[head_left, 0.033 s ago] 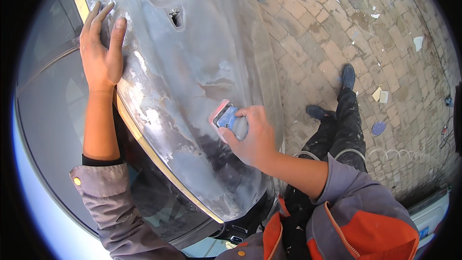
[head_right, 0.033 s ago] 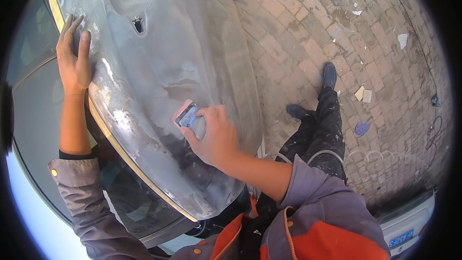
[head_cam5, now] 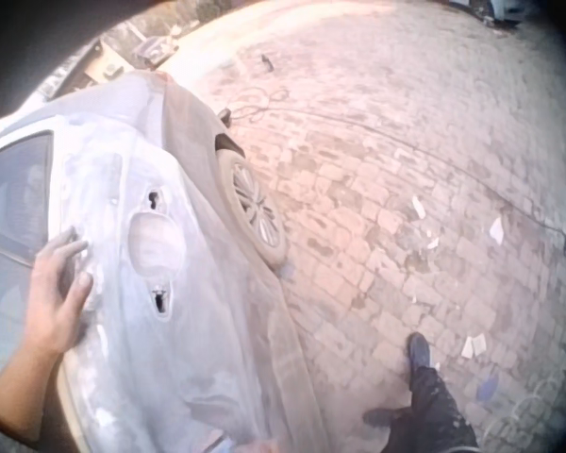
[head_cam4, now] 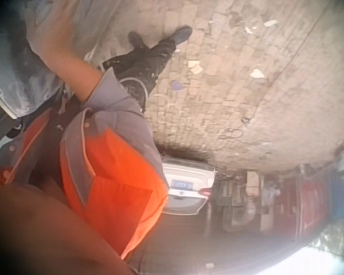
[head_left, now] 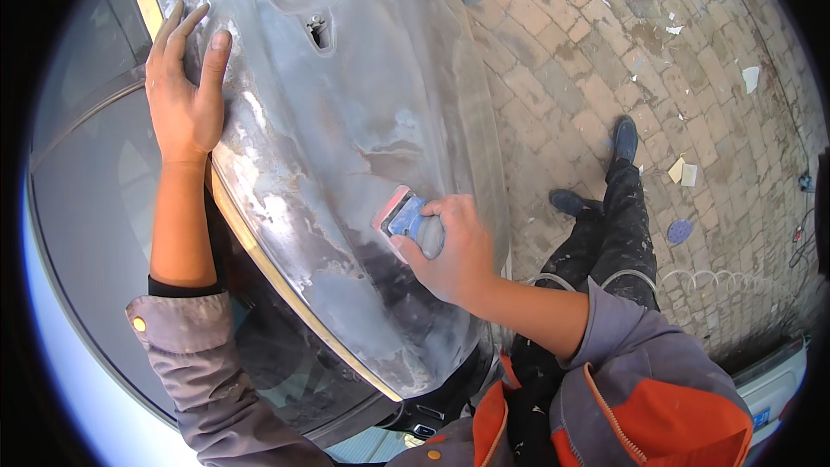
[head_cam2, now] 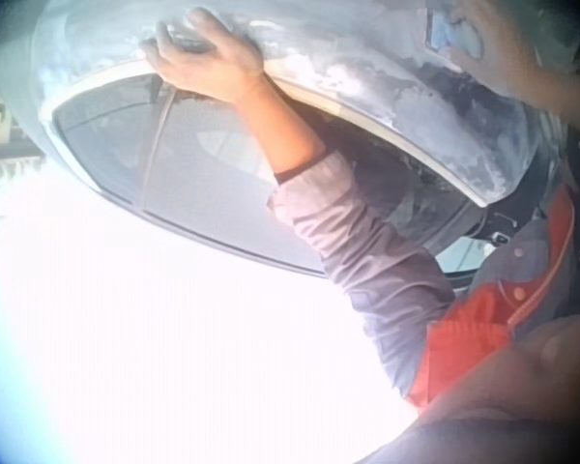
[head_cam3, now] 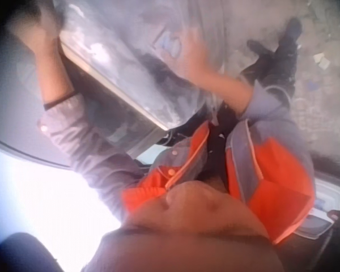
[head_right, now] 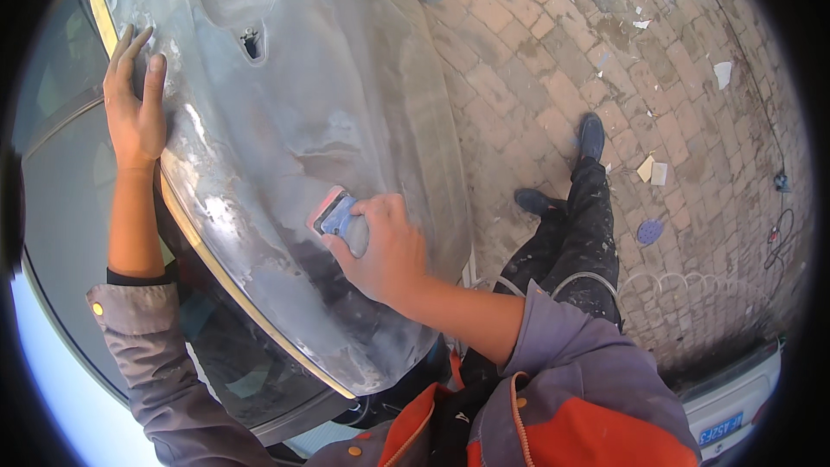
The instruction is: The person uses a handheld electric sander to smooth the surface of a silver car door. They move the sander across the door panel in overlapping strokes, occasionally pausing to wipe the surface with their hand to check the finish.
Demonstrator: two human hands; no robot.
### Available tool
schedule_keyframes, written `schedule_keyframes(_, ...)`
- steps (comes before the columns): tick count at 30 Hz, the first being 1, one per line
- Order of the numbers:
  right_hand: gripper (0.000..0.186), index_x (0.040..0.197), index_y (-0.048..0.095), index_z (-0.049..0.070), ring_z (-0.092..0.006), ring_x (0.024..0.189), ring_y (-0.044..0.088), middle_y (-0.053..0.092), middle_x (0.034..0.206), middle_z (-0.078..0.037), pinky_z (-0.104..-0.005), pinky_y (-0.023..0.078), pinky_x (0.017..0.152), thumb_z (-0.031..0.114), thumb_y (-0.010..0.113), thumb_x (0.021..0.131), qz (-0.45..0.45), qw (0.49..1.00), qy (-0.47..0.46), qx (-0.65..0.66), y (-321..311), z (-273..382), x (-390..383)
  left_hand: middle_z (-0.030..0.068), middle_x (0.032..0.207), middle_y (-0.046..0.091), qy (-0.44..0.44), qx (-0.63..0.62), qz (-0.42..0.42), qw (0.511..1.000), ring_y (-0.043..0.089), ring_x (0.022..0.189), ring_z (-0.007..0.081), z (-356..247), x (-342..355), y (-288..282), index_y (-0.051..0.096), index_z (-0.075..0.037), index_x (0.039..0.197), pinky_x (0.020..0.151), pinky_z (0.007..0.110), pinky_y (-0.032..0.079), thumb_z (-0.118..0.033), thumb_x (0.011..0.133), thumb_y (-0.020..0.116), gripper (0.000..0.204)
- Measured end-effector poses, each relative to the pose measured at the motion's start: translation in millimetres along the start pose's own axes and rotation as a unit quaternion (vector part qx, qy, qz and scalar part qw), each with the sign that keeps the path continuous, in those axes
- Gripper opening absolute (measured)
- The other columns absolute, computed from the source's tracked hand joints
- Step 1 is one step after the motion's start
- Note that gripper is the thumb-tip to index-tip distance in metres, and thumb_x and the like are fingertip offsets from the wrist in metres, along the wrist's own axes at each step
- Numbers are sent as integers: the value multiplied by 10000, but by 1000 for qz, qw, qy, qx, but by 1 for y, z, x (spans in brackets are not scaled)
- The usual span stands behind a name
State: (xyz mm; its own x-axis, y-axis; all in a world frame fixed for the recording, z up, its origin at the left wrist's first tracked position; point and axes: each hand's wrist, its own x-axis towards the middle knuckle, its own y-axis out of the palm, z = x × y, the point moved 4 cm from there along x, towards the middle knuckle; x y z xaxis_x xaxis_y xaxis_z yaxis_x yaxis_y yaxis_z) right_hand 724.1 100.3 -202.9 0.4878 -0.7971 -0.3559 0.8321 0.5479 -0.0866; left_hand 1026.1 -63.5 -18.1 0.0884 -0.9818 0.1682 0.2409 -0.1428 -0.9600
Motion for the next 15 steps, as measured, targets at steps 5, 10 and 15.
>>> schedule_keyframes(5, 529, 1202, 600, 94, -381, 953, 697, 582, 1219, -135, -505, 567, 793, 334, 908, 846, 9, 1000, 5, 26, 3, -6, -5, 180, 1628, 555, 8, 11, -3, 1000, 498, 1505, 387, -1, 0, -2, 708, -137, 1440, 1259, 489, 369, -562, 1036, 650, 590)
schedule_keyframes(10, 527, 1202, 610, 76, -382, 1038, 690, 599, 1224, -145, -484, 575, 836, 330, 905, 846, -24, 997, 64, 27, -2, -48, 24, 173, 1625, 560, -7, 8, 1, 1000, 496, 1506, 385, -1, -2, -2, 711, -135, 1437, 1261, 486, 367, -563, 1036, 646, 590)
schedule_keyframes(15, 545, 1246, 613, 65, -355, 1067, 694, 627, 1261, -158, -462, 568, 901, 336, 894, 866, -13, 980, 182, 86, -1, -96, 42, 161, 1616, 573, 8, 33, 7, 999, 497, 1505, 377, -1, 0, -1, 717, -126, 1424, 1260, 495, 363, -561, 1032, 649, 590)
